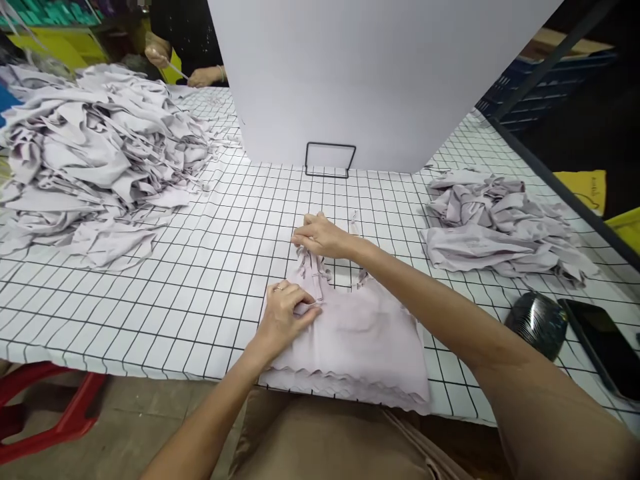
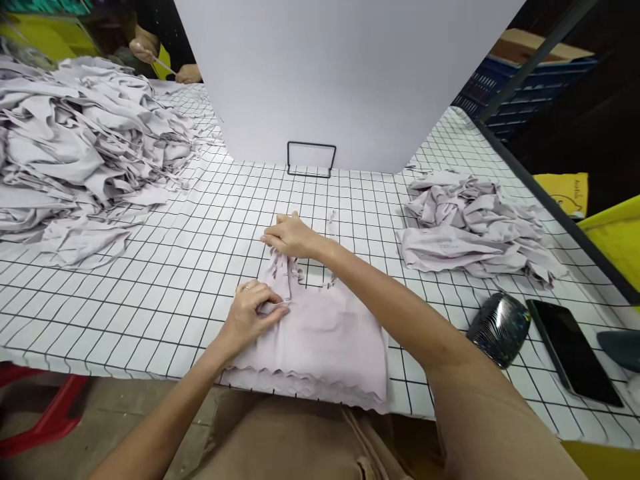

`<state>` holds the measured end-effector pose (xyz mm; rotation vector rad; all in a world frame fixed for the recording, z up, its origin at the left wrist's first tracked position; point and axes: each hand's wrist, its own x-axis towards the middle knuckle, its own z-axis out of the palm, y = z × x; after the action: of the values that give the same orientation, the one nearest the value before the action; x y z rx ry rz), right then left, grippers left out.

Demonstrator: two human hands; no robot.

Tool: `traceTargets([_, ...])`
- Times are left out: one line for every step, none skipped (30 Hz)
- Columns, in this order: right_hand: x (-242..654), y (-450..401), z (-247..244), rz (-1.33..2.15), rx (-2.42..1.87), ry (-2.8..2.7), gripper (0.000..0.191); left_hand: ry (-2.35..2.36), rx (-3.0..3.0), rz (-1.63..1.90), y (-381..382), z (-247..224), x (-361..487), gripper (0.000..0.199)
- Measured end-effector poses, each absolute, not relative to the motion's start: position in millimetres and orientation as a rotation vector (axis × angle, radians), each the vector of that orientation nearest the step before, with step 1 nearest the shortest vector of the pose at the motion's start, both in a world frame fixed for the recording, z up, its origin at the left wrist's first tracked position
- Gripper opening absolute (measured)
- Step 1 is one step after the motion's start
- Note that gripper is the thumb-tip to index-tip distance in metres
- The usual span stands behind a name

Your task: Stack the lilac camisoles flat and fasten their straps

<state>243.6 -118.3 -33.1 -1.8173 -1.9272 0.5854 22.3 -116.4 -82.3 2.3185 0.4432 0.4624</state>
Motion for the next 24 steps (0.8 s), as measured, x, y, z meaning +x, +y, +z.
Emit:
traceTargets([244,-120,-36,0.658,-1.815,-1.826,0.029,0.445,2.315,0.446,-114,-80,22,0.014])
traceTargets([243,-124,-38,0.710,-1.797,-1.716,0.023,0.460,2.325,0.448,-112,-78,20,0.014])
traceTargets([242,-132,-38,0.720,-1.772,-1.613,0.020,0.495,2.356,0.482,-111,-74,18,0.017])
traceTargets([238,-144,-38,0.679,-1.751,-1.533,0.021,0.543,2.405,0.555,-112,-71,14,0.025])
traceTargets([232,-160,-37,0.595,-1.744,-1.485,0.026,0.580,2.467,0.647,-115,-68,10,0.032])
traceTargets([223,-180,-37,0.483,-1.757,-1.475,0.032,0.584,2.538,0.727,-120,-65,6,0.038])
traceTargets([212,-204,-38,0.362,-1.786,-1.509,0.037,0.542,2.615,0.766,-127,-64,1,0.044])
traceTargets([199,-230,-40,0.280,-1.834,-1.584,0.044,0.462,2.691,0.753,-134,-64,-4,0.050])
traceTargets([185,-257,-44,0.232,-1.902,-1.690,0.050,0.362,2.761,0.701,-141,-67,-10,0.056])
traceTargets([172,-284,-50,0.205,-1.976,-1.810,0.059,0.281,2.821,0.624,-147,-71,-15,0.064])
traceTargets([161,-309,-57,0.179,-2.026,-1.928,0.071,0.248,2.870,0.561,-151,-77,-20,0.072])
traceTargets([154,-332,-65,0.142,-2.087,-1.992,0.081,0.263,2.905,0.518,-153,-83,-24,0.079])
traceTargets([150,-351,-72,0.117,-2.171,-2.009,0.090,0.305,2.924,0.492,-152,-90,-27,0.084])
traceTargets([150,-366,-78,0.094,-2.222,-2.015,0.095,0.352,2.928,0.472,-149,-95,-30,0.087])
traceTargets([155,-376,-81,0.073,-2.257,-1.995,0.096,0.385,2.924,0.456,-146,-99,-31,0.087])
traceTargets([164,-380,-82,0.049,-2.268,-1.953,0.092,0.406,2.913,0.447,-142,-100,-32,0.086])
traceTargets([177,-378,-81,0.012,-2.250,-1.890,0.083,0.413,2.897,0.455,-138,-100,-31,0.083])
traceTargets([192,-370,-77,-0.033,-2.213,-1.810,0.070,0.417,2.871,0.475,-134,-96,-29,0.079])
traceTargets([210,-357,-71,-0.085,-2.180,-1.708,0.056,0.422,2.836,0.510,-130,-91,-26,0.075])
traceTargets([229,-339,-66,-0.144,-2.138,-1.598,0.042,0.426,2.791,0.557,-127,-83,-22,0.071])
traceTargets([249,-317,-60,-0.170,-2.127,-1.523,0.034,0.428,2.738,0.611,-123,-75,-18,0.065])
traceTargets([267,-293,-56,-0.190,-2.165,-1.451,0.031,0.428,2.680,0.672,-119,-65,-14,0.059])
traceTargets([283,-267,-54,-0.185,-2.239,-1.383,0.033,0.431,2.618,0.735,-115,-56,-10,0.052])
traceTargets([297,-243,-53,-0.145,-2.335,-1.323,0.036,0.443,2.558,0.790,-111,-48,-7,0.045])
